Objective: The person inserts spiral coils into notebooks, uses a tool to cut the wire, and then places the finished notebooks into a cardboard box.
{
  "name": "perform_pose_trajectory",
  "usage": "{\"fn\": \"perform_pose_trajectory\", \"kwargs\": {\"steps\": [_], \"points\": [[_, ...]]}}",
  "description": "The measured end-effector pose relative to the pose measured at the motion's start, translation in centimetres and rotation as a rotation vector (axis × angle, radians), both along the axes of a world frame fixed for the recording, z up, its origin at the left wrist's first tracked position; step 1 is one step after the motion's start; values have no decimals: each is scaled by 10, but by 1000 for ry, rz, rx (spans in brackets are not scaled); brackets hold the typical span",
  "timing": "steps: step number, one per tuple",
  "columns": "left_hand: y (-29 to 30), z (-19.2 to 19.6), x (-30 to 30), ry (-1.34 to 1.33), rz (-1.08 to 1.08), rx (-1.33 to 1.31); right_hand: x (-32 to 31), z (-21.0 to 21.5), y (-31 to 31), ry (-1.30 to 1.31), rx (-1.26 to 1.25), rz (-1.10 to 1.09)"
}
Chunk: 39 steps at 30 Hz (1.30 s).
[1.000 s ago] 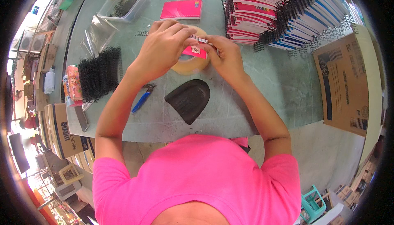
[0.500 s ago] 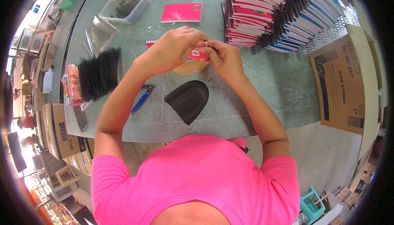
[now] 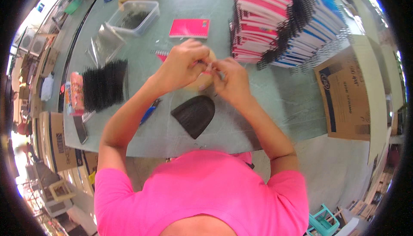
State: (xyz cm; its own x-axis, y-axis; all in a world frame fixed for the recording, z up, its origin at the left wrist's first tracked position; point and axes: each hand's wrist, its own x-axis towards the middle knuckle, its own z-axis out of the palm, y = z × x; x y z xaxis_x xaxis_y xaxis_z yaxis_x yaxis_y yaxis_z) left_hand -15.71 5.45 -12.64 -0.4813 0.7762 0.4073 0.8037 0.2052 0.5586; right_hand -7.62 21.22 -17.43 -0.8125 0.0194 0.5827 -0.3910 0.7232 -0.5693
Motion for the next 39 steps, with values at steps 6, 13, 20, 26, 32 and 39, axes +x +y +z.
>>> {"fn": "perform_pose_trajectory", "kwargs": {"steps": [6, 13, 20, 26, 32, 39], "points": [[-19, 28, 5, 149, 158, 179, 0, 9, -6, -335, -332, 184], [-74, 37, -24, -128, 584, 424, 16, 159, 36, 530, 97, -222], [-49, 4, -39, 221, 472, 244, -33, 153, 84, 285, 657, -210], [-42, -52, -110, 171, 439, -85, -38, 173, 78, 53, 487, -66], [-23, -109, -148, 357, 410, -316, 18, 183, 42, 504, 335, -94], [-53, -105, -134, 494, 346, -610, -8, 116, -3, 84, 218, 235]]}}
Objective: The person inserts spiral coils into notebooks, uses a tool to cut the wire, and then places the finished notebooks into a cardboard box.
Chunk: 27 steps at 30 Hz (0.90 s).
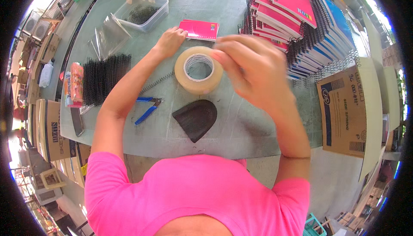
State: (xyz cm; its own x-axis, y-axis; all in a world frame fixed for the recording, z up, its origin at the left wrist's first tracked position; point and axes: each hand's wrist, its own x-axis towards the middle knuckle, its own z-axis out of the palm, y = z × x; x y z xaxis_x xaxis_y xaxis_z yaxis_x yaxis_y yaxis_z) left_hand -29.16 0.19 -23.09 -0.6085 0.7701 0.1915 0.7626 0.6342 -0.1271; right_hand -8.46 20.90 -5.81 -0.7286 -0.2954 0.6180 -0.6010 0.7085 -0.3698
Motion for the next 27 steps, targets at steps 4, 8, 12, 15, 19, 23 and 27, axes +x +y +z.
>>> {"fn": "perform_pose_trajectory", "kwargs": {"steps": [4, 8, 12, 15, 19, 23, 27], "points": [[20, 42, 26, -9, -29, 131, -82, -88, -15, 388, 108, -130], [5, 90, 63, -167, -61, 655, -104, -106, -11, 34, 138, -171], [-47, 75, 81, -298, 190, 730, -75, -54, -17, 72, 141, -180], [-64, 5, 104, -156, 145, 256, -61, -68, -27, 37, 212, -143], [-60, 0, 104, -215, 234, 476, -60, -102, -31, -19, 228, -102], [-47, 48, 114, -312, 306, 328, -68, -98, -38, -156, 213, -78], [-38, 60, 136, -299, 261, 359, -68, -90, -49, -292, 292, -77]]}}
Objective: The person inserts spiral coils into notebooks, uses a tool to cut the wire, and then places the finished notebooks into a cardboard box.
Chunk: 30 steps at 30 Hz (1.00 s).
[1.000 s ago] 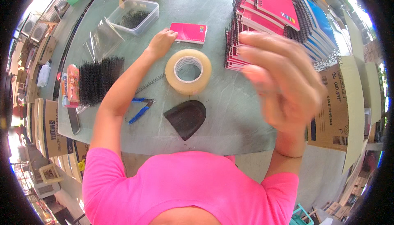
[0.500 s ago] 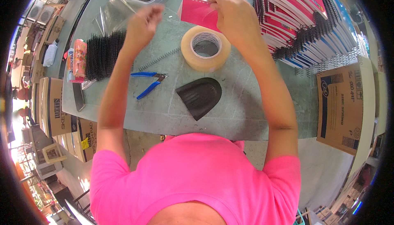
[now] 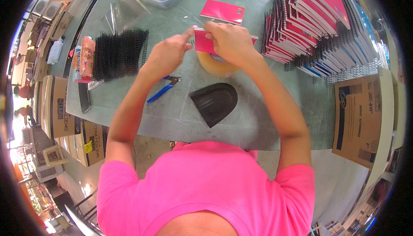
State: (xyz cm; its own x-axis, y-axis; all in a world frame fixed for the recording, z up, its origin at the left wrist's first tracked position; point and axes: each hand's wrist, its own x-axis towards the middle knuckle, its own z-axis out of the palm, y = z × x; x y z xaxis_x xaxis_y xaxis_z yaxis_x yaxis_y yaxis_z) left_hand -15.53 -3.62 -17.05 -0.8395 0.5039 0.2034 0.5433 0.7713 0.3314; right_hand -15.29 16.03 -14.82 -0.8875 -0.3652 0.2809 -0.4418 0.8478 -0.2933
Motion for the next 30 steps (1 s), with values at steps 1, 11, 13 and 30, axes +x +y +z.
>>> {"fn": "perform_pose_trajectory", "kwargs": {"steps": [1, 11, 13, 30], "points": [[-6, 3, -1, -33, 48, 143, 1, 1, 0, 20, -29, 13], [1, 16, 16, -124, 99, 685, -3, 10, -1, -101, 11, 58], [6, 12, 15, -76, 113, 676, -3, 8, 3, -97, -11, 88], [-8, 25, 6, -364, 141, 475, 3, 8, 5, -84, -105, 154]]}}
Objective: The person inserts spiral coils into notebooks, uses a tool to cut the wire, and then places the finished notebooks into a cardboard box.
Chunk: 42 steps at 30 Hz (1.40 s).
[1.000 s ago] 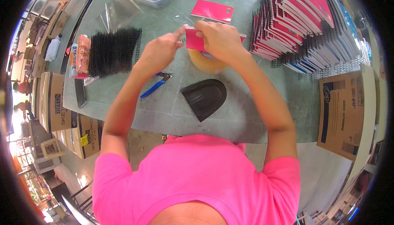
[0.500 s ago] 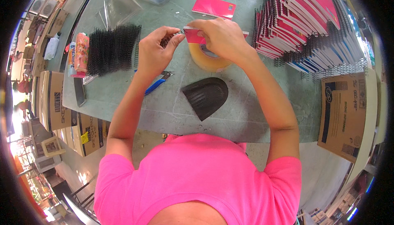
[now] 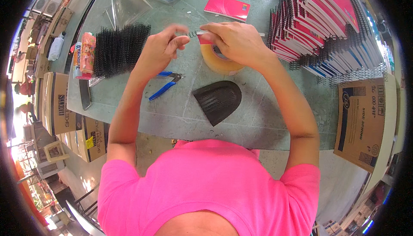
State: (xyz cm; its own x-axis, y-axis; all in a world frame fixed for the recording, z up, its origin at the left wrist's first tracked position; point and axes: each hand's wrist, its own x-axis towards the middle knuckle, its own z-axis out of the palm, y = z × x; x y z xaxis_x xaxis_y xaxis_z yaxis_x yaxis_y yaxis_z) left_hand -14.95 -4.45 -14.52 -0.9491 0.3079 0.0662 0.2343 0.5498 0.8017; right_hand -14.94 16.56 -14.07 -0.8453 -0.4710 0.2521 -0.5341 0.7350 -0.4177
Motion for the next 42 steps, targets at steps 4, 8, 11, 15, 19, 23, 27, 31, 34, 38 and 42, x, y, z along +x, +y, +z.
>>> {"fn": "perform_pose_trajectory", "kwargs": {"steps": [4, 8, 11, 15, 19, 23, 27, 31, 34, 38, 42], "points": [[5, -4, -5, 372, -25, -18, -6, -5, -13, 108, -164, -60], [-10, -4, -7, 202, -91, -56, -9, -9, -5, 169, -118, -46], [-6, -2, -6, 204, -94, -19, -8, -6, -2, 100, 69, 37], [-5, 4, -3, 64, -92, 0, -6, -1, -2, 82, 126, 21], [3, -5, -9, 392, -49, 54, -7, -1, -6, 60, 116, 10], [1, 0, -13, 501, -64, -44, -13, -3, -1, 68, 6, 7], [26, -9, 24, 645, -162, -287, -8, -4, -8, 199, -204, -28], [34, -50, 76, 148, -398, -255, -2, 8, 15, -105, -236, -138], [30, -40, 71, 253, -314, -95, -7, -5, 48, -323, -464, -136], [16, 15, 23, 581, 98, -1, -4, -36, 54, -361, -844, -167], [13, 8, 21, 624, 36, -75, 3, -30, 45, -356, -858, -183]]}}
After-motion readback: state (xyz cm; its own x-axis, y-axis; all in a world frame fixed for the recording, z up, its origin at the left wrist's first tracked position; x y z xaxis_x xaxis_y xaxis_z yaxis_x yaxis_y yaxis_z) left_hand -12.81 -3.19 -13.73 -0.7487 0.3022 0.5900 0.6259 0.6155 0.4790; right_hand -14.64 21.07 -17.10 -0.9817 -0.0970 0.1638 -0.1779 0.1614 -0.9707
